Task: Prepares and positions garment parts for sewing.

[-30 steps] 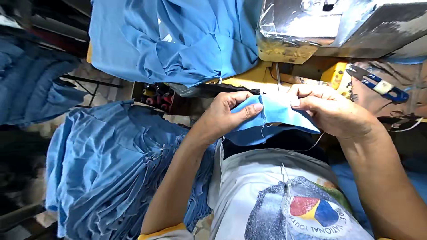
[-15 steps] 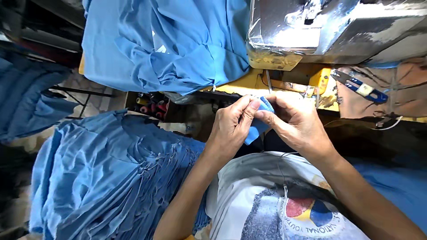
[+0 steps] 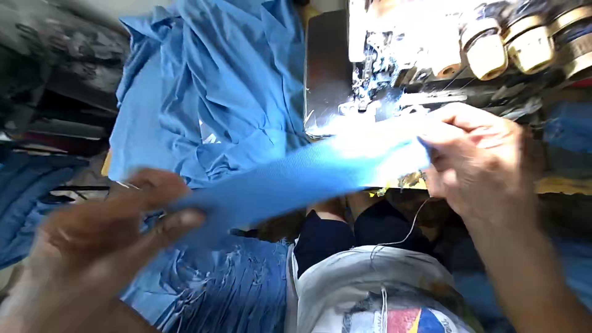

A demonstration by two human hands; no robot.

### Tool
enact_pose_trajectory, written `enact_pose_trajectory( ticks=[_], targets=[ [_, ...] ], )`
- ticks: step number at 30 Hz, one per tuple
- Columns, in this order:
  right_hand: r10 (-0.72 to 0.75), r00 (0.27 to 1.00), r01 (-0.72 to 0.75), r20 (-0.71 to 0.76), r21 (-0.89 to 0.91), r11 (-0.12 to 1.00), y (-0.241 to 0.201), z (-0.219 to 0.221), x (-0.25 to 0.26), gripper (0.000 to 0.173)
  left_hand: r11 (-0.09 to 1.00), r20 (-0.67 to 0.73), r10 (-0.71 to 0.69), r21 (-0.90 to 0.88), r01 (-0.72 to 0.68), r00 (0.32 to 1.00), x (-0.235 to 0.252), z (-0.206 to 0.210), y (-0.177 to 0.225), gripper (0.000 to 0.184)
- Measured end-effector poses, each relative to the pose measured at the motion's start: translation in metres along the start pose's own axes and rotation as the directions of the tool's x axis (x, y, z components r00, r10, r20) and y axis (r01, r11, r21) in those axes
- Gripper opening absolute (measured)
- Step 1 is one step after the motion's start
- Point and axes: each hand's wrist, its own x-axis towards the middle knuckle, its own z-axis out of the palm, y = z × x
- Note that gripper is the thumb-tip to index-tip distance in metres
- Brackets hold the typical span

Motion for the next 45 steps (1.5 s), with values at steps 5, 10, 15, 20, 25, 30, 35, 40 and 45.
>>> enact_pose_trajectory(
  ticks=[5,10,15,20,25,30,35,40,45],
  targets=[
    [-0.009,0.995,-0.023,-0.101,-0.306,0.952,0.043,0.038,0.008,0.013,0.679,-0.161,0.061,0.73,0.077,0.985,0.096,0.048,0.001,0.038],
    [0.215,0.976,-0.211,-0.044,0.071,0.975,0.042,0.042,0.016,0.015,0.768,-0.124,0.362,0.602,-0.22,0.924,0.104,0.16,0.001,0.02],
    [-0.017,0.989,-0.02,-0.149,-0.239,0.971,0.049,0.042,0.011,0.009,0.785,-0.129,0.411,0.553,-0.279,0.902,0.105,0.194,-0.006,0.024],
    [-0.528,0.849,0.441,-0.013,-0.532,0.723,0.068,0.038,-0.009,0.023,0.807,-0.151,0.36,0.546,-0.226,0.921,0.108,0.195,0.002,0.025],
    [-0.563,0.825,0.459,0.045,-0.633,0.624,0.085,0.038,-0.006,0.022,0.858,-0.191,0.261,0.495,-0.137,0.946,0.117,0.195,0.005,0.028],
    [-0.513,0.858,0.411,0.026,-0.635,0.654,0.083,0.026,-0.015,0.024,0.888,-0.196,0.093,0.459,0.008,0.976,0.15,0.181,0.002,0.038],
    [-0.219,0.975,0.067,-0.029,-0.906,0.418,0.069,-0.045,-0.042,0.035,0.877,-0.416,0.078,0.46,0.136,0.906,0.182,0.166,-0.011,0.025],
    [-0.045,0.997,0.075,0.066,-0.962,0.264,0.072,-0.081,-0.052,0.037,0.966,-0.382,-0.246,-0.17,0.194,0.891,0.19,0.148,-0.031,0.028],
    [-0.235,0.962,0.225,0.137,-0.885,0.407,0.073,-0.085,-0.046,0.033,0.913,-0.244,-0.278,-0.366,0.177,0.929,0.148,0.14,-0.012,0.029]
  ],
)
